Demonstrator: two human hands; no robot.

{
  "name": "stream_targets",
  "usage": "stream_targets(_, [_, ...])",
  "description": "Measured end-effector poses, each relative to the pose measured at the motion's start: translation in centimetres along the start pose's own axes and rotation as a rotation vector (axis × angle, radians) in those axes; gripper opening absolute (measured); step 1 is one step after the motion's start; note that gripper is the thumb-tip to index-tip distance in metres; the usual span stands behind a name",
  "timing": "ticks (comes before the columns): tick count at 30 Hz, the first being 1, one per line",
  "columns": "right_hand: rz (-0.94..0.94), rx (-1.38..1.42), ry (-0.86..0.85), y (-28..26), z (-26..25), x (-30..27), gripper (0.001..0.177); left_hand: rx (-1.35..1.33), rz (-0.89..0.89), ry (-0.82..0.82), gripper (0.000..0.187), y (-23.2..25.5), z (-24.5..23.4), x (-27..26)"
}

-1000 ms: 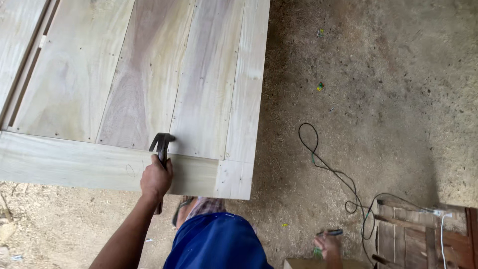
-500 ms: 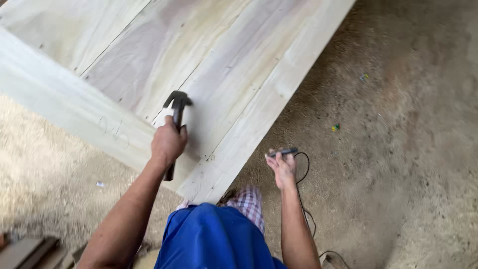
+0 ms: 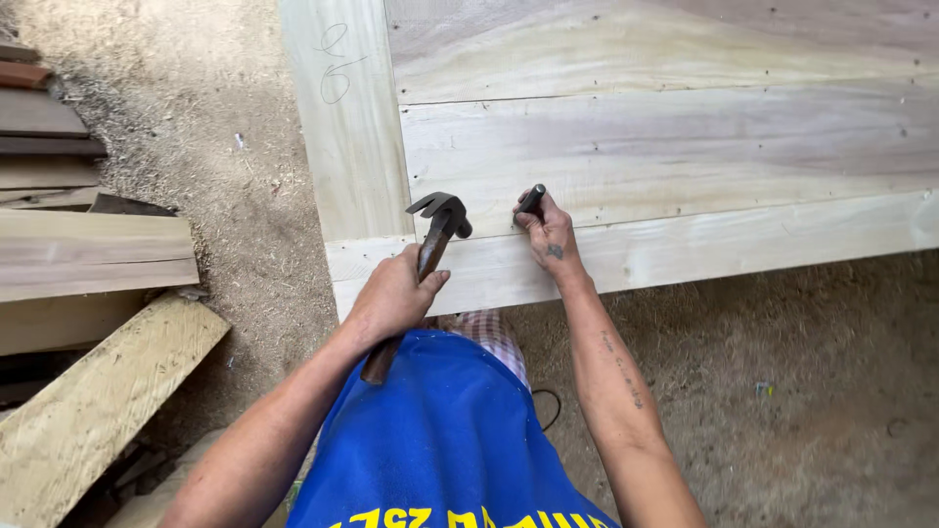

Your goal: The person walks through a cluttered workshop and begins hammering nails into a large wooden board. They repeatedly strike the nails with a hammer to secure them into the wood surface.

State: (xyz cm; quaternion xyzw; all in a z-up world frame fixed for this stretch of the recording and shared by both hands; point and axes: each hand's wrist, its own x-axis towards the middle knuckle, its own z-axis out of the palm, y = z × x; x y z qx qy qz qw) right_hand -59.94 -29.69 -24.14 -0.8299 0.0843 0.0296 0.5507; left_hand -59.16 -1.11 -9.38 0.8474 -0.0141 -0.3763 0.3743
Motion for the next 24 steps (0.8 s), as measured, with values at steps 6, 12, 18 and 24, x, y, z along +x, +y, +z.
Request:
stream_targets(6, [-0.084, 0.050, -0.145, 0.2, -1.6, -1.3, 0.014, -0.067, 0.086, 0.191, 0.034, 8.3, 1.2, -5.3])
stream_targets(12, [-0.191, 0.022, -0.129, 0.3, -1.6, -1.8, 0.016, -0.043, 0.340, 0.355, 0.027, 16.2, -1.5, -11.2])
stream_targets(18, [-0.326, 0.092, -0.151, 1.6, -1.5, -2.0, 0.029, -0.032, 1.035, 0.817, 0.025, 15.1, 2.4, -11.7])
stream_targets(24, [-0.323, 0.016, -0.145, 2.7, -1.6, -2.8, 0.026, 0.159, 0.176, 0.370, 0.028, 12.9, 6.3, -7.8])
